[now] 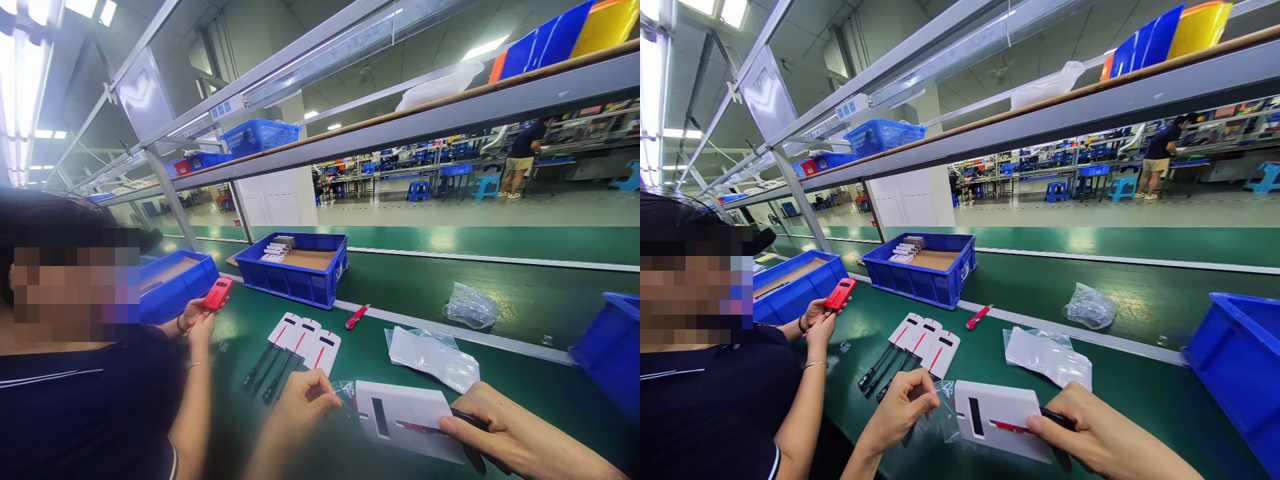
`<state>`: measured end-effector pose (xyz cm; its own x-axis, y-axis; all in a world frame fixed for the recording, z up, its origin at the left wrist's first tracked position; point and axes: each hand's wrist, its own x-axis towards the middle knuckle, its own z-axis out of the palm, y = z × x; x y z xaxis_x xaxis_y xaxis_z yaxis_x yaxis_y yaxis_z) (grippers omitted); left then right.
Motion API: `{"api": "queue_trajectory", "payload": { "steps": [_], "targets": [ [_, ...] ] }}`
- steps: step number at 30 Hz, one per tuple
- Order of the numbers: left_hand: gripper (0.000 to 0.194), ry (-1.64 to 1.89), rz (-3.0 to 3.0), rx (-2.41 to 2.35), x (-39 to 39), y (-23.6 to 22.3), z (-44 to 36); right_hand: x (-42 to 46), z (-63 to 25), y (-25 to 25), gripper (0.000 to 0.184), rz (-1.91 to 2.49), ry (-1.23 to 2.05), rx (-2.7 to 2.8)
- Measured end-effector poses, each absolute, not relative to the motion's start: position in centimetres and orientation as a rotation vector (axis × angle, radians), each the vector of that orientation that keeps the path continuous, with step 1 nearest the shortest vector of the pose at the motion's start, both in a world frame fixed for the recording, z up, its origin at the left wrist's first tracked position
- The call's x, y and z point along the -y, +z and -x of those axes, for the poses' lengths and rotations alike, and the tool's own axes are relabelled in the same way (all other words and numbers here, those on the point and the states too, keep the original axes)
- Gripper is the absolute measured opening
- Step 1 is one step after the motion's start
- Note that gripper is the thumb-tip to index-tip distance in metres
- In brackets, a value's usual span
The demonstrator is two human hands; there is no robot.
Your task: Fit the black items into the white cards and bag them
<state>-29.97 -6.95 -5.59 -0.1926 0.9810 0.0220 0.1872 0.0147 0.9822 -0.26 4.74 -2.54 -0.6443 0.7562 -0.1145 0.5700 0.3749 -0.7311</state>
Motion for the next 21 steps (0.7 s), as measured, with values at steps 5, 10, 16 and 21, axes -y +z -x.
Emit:
{"api": "queue_trajectory", "payload": {
  "steps": [5,10,16,21],
  "targets": [
    [0.026,1.254,-1.292,-1.511,6.9,-5.7,30.2,-4.5,0.4,-1.9,0.063,1.162,1.143,2.387],
    [0.03,1.266,-1.309,-1.492,6.8,-5.6,30.2,-4.5,0.4,-1.6,0.068,1.156,1.105,2.412],
    [0.03,1.277,-1.304,-1.446,6.7,-5.8,30.1,-4.3,0.4,-1.4,0.065,1.145,1.055,2.374],
    [0.03,1.269,-1.273,-1.471,6.6,-5.8,30.0,-4.1,0.3,-1.6,0.065,1.121,0.991,2.395]
  ]
}}
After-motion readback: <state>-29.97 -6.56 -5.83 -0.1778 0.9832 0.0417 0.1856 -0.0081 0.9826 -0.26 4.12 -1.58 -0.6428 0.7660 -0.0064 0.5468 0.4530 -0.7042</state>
